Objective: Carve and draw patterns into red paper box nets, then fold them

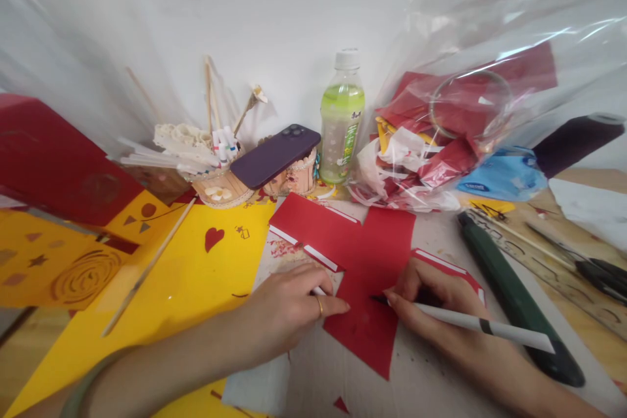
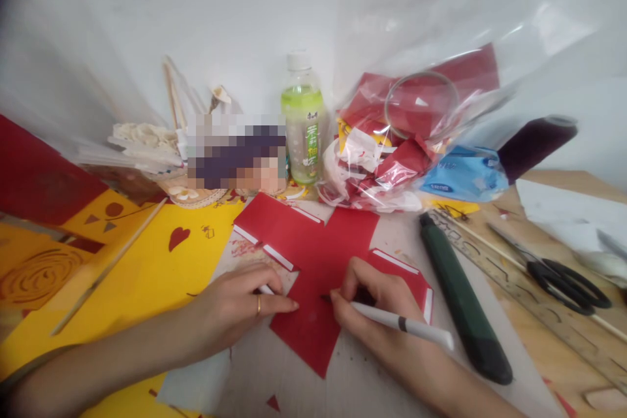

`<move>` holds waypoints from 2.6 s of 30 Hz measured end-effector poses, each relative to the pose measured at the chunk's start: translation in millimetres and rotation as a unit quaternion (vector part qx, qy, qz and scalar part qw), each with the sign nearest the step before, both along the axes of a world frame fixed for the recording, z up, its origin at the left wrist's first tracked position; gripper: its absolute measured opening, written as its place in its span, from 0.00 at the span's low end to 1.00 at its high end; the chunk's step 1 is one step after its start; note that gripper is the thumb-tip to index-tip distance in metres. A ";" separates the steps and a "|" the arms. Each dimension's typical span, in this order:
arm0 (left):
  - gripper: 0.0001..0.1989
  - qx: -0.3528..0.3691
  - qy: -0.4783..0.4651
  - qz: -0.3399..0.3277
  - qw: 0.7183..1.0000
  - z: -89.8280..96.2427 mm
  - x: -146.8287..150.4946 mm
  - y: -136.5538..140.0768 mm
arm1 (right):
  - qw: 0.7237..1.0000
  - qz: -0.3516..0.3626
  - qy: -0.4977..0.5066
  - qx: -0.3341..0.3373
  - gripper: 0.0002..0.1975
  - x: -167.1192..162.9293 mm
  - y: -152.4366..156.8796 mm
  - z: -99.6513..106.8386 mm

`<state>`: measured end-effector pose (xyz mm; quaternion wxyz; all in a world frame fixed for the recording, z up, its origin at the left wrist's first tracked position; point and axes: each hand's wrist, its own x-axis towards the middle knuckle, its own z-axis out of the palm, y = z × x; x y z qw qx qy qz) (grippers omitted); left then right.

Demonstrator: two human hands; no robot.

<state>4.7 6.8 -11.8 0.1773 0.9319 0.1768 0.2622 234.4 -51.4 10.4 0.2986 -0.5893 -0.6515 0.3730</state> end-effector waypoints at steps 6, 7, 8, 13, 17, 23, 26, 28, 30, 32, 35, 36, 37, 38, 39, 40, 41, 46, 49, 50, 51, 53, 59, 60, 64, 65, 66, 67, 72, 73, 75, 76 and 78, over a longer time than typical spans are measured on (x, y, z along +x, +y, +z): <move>0.11 -0.005 -0.009 -0.004 1.000 -0.5 0.3 -0.5 | 1.000 0.009 -0.003 -0.003 0.13 -3.5 2.3 6.0; 0.11 -0.002 -0.008 -0.003 1.000 -0.5 0.2 -0.5 | 1.000 0.009 -0.005 -0.004 0.13 -3.7 2.6 6.8; 0.11 0.001 -0.006 -0.003 1.000 -0.3 0.0 -0.4 | 1.000 0.008 -0.007 -0.006 0.13 -3.7 2.8 7.3; 0.11 0.009 -0.005 -0.007 1.000 1.4 -0.1 -0.3 | 1.000 0.002 0.000 -0.009 0.13 -1.9 1.6 4.1; 0.10 0.008 -0.014 -0.007 1.000 2.7 0.8 -0.5 | 1.000 -0.003 0.001 -0.006 0.13 -1.5 0.5 1.3; 0.10 0.014 -0.016 -0.008 1.000 3.7 2.0 1.0 | 1.000 0.003 0.004 -0.007 0.13 -3.1 2.1 3.1; 0.11 0.018 -0.011 -0.007 1.000 4.7 2.2 1.3 | 1.000 0.007 0.014 -0.006 0.14 -2.1 2.0 1.5; 0.11 0.019 -0.010 -0.005 1.000 5.0 2.4 1.2 | 1.000 0.006 0.015 -0.006 0.14 -1.1 1.5 0.1; 0.11 0.021 -0.014 -0.005 1.000 4.7 2.5 1.1 | 1.000 0.005 0.013 -0.008 0.13 -0.4 1.0 -0.8; 0.11 0.021 -0.022 -0.009 0.999 4.6 2.7 1.2 | 1.000 0.009 0.010 -0.010 0.13 -0.2 0.5 -0.8; 0.11 0.019 -0.023 -0.011 1.000 5.2 2.7 1.2 | 1.000 0.015 0.005 -0.011 0.13 -0.4 0.0 0.0; 0.11 0.019 -0.022 -0.011 1.000 5.5 2.7 1.1 | 1.000 0.018 0.006 -0.011 0.13 -0.4 -0.1 0.2; 0.10 0.020 -0.021 -0.010 1.000 5.7 2.7 1.1 | 1.000 0.023 0.009 -0.011 0.13 -0.3 -0.1 0.3; 0.10 0.020 -0.020 -0.009 1.000 5.9 2.6 1.0 | 1.000 0.026 0.014 -0.011 0.13 -0.2 -0.1 0.4; 0.10 0.019 -0.020 -0.009 1.000 5.8 2.6 0.9 | 0.999 0.027 0.017 -0.011 0.13 -0.1 0.0 0.5; 0.10 0.017 -0.020 -0.009 1.000 5.5 2.5 0.8 | 0.999 0.025 0.019 -0.010 0.13 0.0 0.1 0.7; 0.10 0.015 -0.020 -0.008 1.000 4.9 2.3 0.8 | 1.000 0.020 0.020 -0.008 0.13 0.0 0.2 1.0; 0.09 0.009 -0.023 -0.010 1.000 1.2 1.5 0.9 | 1.000 0.022 0.009 -0.008 0.13 -1.9 0.3 3.7; 0.10 0.015 -0.026 -0.009 1.000 1.0 1.7 1.1 | 0.999 0.034 0.008 -0.011 0.13 -2.7 0.4 3.5; 0.10 0.017 -0.025 -0.008 1.000 1.5 1.8 1.1 | 0.999 0.037 0.009 -0.013 0.13 -2.6 0.4 2.7; 0.10 0.018 -0.023 -0.006 1.000 2.1 1.9 1.0 | 0.999 0.041 0.010 -0.015 0.13 -2.4 0.3 1.7; 0.10 0.016 -0.019 -0.005 1.000 3.2 2.0 0.8 | 0.999 0.047 0.014 -0.016 0.13 -1.7 -0.2 -0.6; 0.10 0.016 -0.020 -0.009 1.000 3.9 1.2 0.2 | 0.997 0.061 0.019 -0.029 0.12 -0.9 -3.5 -2.8; 0.10 0.015 -0.018 -0.010 1.000 4.0 1.2 0.3 | 0.998 0.061 0.022 -0.026 0.12 -0.8 -3.9 -2.7; 0.09 0.012 -0.015 -0.008 1.000 4.6 2.1 0.5 | 0.999 0.032 0.035 -0.009 0.13 0.6 -3.9 -3.1; 0.09 0.014 -0.014 -0.006 1.000 4.6 2.3 0.5 | 0.999 0.027 0.036 -0.007 0.12 1.0 -3.8 -3.4; 0.09 0.017 -0.014 -0.006 1.000 4.4 2.3 0.4 | 0.999 0.028 0.035 -0.008 0.12 1.4 -3.7 -3.7; 0.09 0.018 -0.013 -0.004 1.000 4.1 2.3 0.3 | 0.999 0.032 0.033 -0.010 0.12 1.7 -3.6 -3.9; 0.09 0.014 -0.012 0.000 1.000 1.6 1.2 -0.1 | 0.998 0.057 0.026 -0.016 0.12 1.3 -3.2 -3.4; 0.09 0.010 -0.013 -0.002 1.000 1.4 1.1 0.0 | 0.998 0.059 0.026 -0.017 0.12 1.0 -3.0 -3.4; 0.10 0.008 -0.016 -0.007 1.000 1.6 1.0 0.0 | 0.997 0.062 0.027 -0.021 0.13 0.3 -2.5 -3.8; 0.10 0.009 -0.016 -0.007 1.000 1.8 1.0 0.0 | 0.997 0.063 0.026 -0.022 0.13 -0.1 -2.3 -4.1; 0.10 0.012 -0.015 -0.004 1.000 2.1 1.1 -0.2 | 0.997 0.064 0.029 -0.025 0.13 -0.4 -2.2 -4.7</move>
